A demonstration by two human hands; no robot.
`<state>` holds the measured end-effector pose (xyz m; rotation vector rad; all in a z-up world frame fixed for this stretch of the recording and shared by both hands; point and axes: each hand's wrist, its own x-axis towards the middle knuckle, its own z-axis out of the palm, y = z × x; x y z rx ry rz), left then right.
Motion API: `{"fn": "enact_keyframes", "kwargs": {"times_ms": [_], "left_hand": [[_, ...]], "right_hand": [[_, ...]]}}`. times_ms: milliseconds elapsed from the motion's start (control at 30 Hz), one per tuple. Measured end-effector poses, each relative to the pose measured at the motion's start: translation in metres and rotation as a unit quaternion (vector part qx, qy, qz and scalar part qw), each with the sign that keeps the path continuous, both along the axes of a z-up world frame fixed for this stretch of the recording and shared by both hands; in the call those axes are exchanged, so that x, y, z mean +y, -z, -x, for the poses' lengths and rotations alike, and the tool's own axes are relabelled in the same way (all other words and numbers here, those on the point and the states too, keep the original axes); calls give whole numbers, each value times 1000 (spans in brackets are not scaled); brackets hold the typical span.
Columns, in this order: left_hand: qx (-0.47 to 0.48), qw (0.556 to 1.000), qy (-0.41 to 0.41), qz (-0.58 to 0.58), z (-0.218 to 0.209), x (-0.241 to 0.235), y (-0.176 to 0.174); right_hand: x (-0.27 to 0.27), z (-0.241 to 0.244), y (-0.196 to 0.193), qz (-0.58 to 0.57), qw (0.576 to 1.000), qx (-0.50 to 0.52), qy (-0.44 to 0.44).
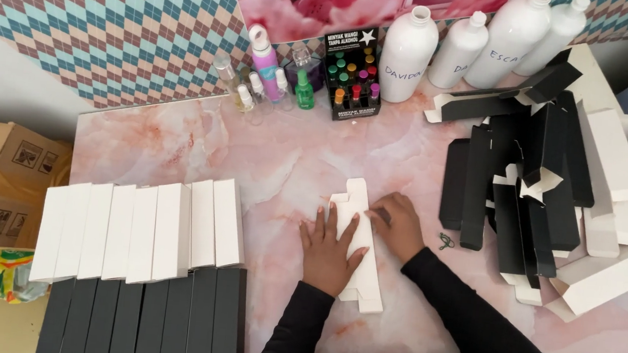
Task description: The person is manually folding flat-packed white cardboard into small boxes, likely for perfume packaging.
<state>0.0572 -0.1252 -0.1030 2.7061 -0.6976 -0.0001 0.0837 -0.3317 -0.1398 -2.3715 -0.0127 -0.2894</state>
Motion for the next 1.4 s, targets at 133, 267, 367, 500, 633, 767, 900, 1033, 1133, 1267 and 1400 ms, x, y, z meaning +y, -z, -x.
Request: {"fn": "enact_keyframes", "kwargs": {"times_ms": [133, 267, 367, 500, 633, 767, 900, 1033, 1133, 1267, 1400], "left_hand": [[46, 999, -6, -8, 0, -1, -7], [28, 1000, -10, -7, 1, -3, -5], [25, 999, -18, -9, 3, -6, -9], [51, 998, -22, -10, 2, -7, -17], [27, 999, -22, -18, 3, -7, -12], [14, 999, -31, -38, 5, -8, -14], [-139, 989, -40, -34, 5, -7, 9], [-161, 985, -46, -35, 6, -7, 8], [-145, 989, -36, -20, 5, -6, 10], [-45, 997, -45, -33, 2, -7, 2], [30, 997, -56, -52, 0, -7, -3]], "right_hand": [[2, -18, -6, 9, 999, 14, 34], [2, -18, -6, 23, 999, 8, 25], [-2, -13, -3, 38, 999, 16, -1], [-6, 3, -3, 37, 997, 28, -59], [-6, 39, -1, 37, 995, 30, -86], [-3, 83, 4, 37, 991, 30, -127], [9, 118, -30, 41, 986, 22, -157], [10, 132, -35, 36, 984, 32, -173], [9, 125, -39, -25, 984, 25, -176], [12, 87, -40, -44, 989, -7, -141], [19, 25, -32, 9, 993, -14, -114]]}}
